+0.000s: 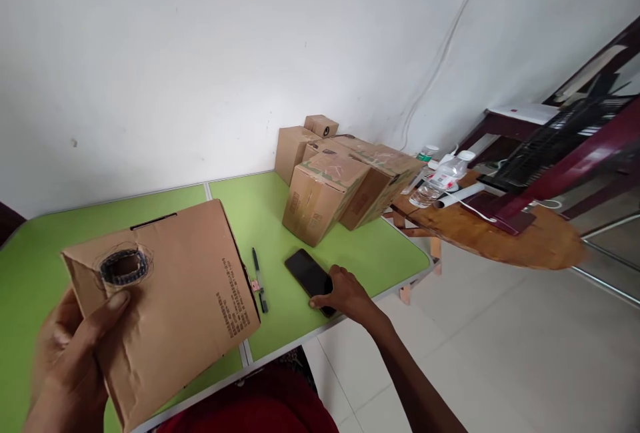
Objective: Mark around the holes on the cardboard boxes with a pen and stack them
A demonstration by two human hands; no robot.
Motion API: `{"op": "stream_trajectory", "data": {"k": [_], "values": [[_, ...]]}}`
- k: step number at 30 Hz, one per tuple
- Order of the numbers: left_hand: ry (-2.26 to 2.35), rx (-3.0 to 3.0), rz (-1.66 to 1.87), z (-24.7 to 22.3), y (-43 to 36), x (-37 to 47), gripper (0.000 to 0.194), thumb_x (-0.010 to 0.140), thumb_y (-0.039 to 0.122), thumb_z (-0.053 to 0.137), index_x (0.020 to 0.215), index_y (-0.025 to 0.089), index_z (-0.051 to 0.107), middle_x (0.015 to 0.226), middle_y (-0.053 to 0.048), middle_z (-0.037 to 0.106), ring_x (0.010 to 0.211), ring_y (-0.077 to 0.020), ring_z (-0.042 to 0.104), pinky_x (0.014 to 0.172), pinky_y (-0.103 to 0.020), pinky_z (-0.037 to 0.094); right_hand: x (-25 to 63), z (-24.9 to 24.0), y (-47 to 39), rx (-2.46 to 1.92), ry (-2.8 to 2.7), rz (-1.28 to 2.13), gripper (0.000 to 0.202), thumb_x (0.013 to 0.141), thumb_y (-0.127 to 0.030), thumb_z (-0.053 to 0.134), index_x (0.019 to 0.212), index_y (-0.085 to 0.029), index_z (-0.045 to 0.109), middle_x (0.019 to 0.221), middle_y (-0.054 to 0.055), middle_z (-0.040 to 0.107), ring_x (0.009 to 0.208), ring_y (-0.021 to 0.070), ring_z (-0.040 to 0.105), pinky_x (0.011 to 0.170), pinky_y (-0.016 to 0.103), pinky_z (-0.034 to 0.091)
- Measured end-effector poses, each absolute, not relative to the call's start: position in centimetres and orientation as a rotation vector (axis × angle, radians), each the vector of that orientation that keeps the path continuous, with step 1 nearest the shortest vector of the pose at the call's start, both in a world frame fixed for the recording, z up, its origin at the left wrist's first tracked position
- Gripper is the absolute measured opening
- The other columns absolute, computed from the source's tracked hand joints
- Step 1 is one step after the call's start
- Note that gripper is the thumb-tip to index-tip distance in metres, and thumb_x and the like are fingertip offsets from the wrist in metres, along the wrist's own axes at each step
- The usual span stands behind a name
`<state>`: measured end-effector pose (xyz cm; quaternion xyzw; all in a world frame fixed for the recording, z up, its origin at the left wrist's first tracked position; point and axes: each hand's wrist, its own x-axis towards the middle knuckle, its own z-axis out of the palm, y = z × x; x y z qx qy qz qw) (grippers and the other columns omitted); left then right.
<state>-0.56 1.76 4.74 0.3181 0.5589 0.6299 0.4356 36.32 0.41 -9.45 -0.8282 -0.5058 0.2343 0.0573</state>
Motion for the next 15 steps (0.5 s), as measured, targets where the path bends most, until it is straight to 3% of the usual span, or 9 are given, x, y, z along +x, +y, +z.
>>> {"op": "stream_trajectory", "data": {"k": [6, 8, 11, 13, 15], "values": [[1.272, 0.794, 1.580, 4.2, 1.7, -0.3, 0.045, 0.055, 0.026, 0.100, 0.096, 0.022, 0.082, 0.089, 0.004, 0.085, 0.060, -0.0132, 0.069, 0.053, -0.015, 0.057, 36.2, -9.9, 0.4, -2.264, -1.469, 0.924, 0.022, 0.076, -0.028, 0.075, 0.097, -0.021, 0.073, 0.094, 0.007, 0.082, 0.091, 0.0293, 0.076, 0.077, 0.034, 0.051], [1.223, 0.840, 1.564, 4.0, 1.7, 0.3, 0.054, 0.059, 0.032, 0.101, 0.109, 0.023, 0.082, 0.097, 0.001, 0.085, 0.072, -0.0167, 0.075, 0.060, -0.017, 0.059, 36.0, -9.9, -0.2, -2.167, -1.446, 0.959, 0.028, 0.075, -0.029, 0.069, 0.101, -0.021, 0.075, 0.094, 0.007, 0.083, 0.093, 0.0317, 0.077, 0.080, 0.037, 0.054], [1.199, 0.926, 1.559, 3.2, 1.9, 0.9, 0.075, 0.067, 0.045, 0.100, 0.135, 0.023, 0.076, 0.124, -0.008, 0.084, 0.110, -0.0291, 0.079, 0.076, -0.025, 0.063, 35.4, -9.4, -1.6, -2.019, -1.360, 1.050, 0.037, 0.082, -0.047, 0.065, 0.105, -0.020, 0.077, 0.097, 0.010, 0.084, 0.097, 0.0360, 0.079, 0.084, 0.043, 0.060], [1.212, 0.987, 1.561, 2.6, 2.1, 0.9, 0.081, 0.072, 0.047, 0.099, 0.144, 0.023, 0.071, 0.136, -0.011, 0.079, 0.125, -0.0330, 0.074, 0.086, -0.029, 0.064, 34.6, -8.4, -3.0, -1.848, -1.073, 1.195, 0.046, 0.083, -0.060, 0.074, 0.102, -0.018, 0.079, 0.092, 0.012, 0.084, 0.092, 0.0363, 0.081, 0.082, 0.046, 0.064], [1.220, 1.052, 1.554, 1.9, 2.2, 0.7, 0.082, 0.076, 0.047, 0.097, 0.149, 0.023, 0.067, 0.139, -0.011, 0.077, 0.128, -0.0328, 0.072, 0.093, -0.032, 0.063, 33.4, -6.6, -4.5, -1.650, -0.690, 1.293, 0.055, 0.074, -0.059, 0.091, 0.107, -0.016, 0.081, 0.098, 0.013, 0.086, 0.095, 0.0360, 0.083, 0.088, 0.047, 0.067]]}}
